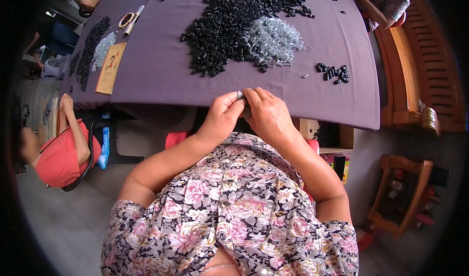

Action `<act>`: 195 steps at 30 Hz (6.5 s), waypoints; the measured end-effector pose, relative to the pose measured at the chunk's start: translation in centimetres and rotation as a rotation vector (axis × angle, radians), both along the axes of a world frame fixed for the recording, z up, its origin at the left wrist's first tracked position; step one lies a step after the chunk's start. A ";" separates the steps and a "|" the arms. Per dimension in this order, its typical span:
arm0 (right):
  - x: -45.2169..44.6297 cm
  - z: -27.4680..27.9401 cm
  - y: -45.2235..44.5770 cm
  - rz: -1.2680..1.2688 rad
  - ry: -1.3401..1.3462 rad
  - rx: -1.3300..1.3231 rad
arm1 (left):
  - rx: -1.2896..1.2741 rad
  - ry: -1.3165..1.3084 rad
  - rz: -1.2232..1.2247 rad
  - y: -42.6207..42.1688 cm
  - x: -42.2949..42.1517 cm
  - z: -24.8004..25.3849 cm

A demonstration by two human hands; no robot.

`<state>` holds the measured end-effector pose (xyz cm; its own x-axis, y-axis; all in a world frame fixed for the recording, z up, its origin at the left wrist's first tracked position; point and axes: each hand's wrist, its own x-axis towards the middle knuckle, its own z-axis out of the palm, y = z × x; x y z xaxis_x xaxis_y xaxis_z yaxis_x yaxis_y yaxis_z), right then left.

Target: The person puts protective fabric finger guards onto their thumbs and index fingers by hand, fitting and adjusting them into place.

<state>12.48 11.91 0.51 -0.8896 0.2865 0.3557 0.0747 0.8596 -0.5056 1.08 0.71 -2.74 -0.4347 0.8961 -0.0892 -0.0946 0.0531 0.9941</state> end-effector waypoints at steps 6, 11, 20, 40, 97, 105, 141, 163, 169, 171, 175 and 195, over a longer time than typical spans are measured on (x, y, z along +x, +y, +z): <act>0.7 -0.4 0.1 0.023 -0.077 -0.040 | -0.006 -0.198 0.006 0.0 1.5 -0.6; 1.2 -0.2 0.3 0.034 -0.084 -0.113 | -0.004 -0.216 -0.096 -0.2 1.2 0.0; 2.2 0.0 5.5 -0.293 -0.030 -0.295 | -0.074 0.166 -0.127 2.7 -1.1 3.2; 5.8 -0.7 15.3 -0.661 0.253 -0.563 | 0.174 1.079 -0.062 7.9 -3.6 1.7; 0.8 0.9 8.0 -0.257 -0.142 -1.048 | 0.439 1.221 -0.049 7.4 -3.8 0.1; 1.1 1.2 7.3 -0.239 -0.059 -0.575 | 0.424 1.203 -0.066 7.6 -3.7 -0.1; 2.5 -1.9 6.5 -0.380 0.172 -0.651 | 0.122 0.885 0.209 4.7 -5.9 1.5; 2.6 -2.0 6.5 -0.335 0.191 -0.599 | 0.099 1.363 -0.101 7.1 -5.0 2.2; 2.5 -2.0 6.5 -0.348 0.178 -0.621 | 0.091 1.338 -0.085 5.4 -5.4 2.1; 2.6 -2.1 6.6 -0.356 0.175 -0.665 | 0.111 1.291 -0.061 4.9 -5.4 2.1; 2.6 -1.1 6.1 -0.342 0.143 -0.771 | 0.149 1.069 0.014 3.4 -4.9 2.4; 1.0 5.0 1.8 -0.014 -0.099 -0.156 | -0.117 -0.003 -0.159 0.1 -2.1 3.7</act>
<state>13.49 13.74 5.53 -0.9135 0.3438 0.2174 0.1417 0.7699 -0.6222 -1.05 0.79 0.95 -0.2885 0.9368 -0.1980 -0.0789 0.1828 0.9800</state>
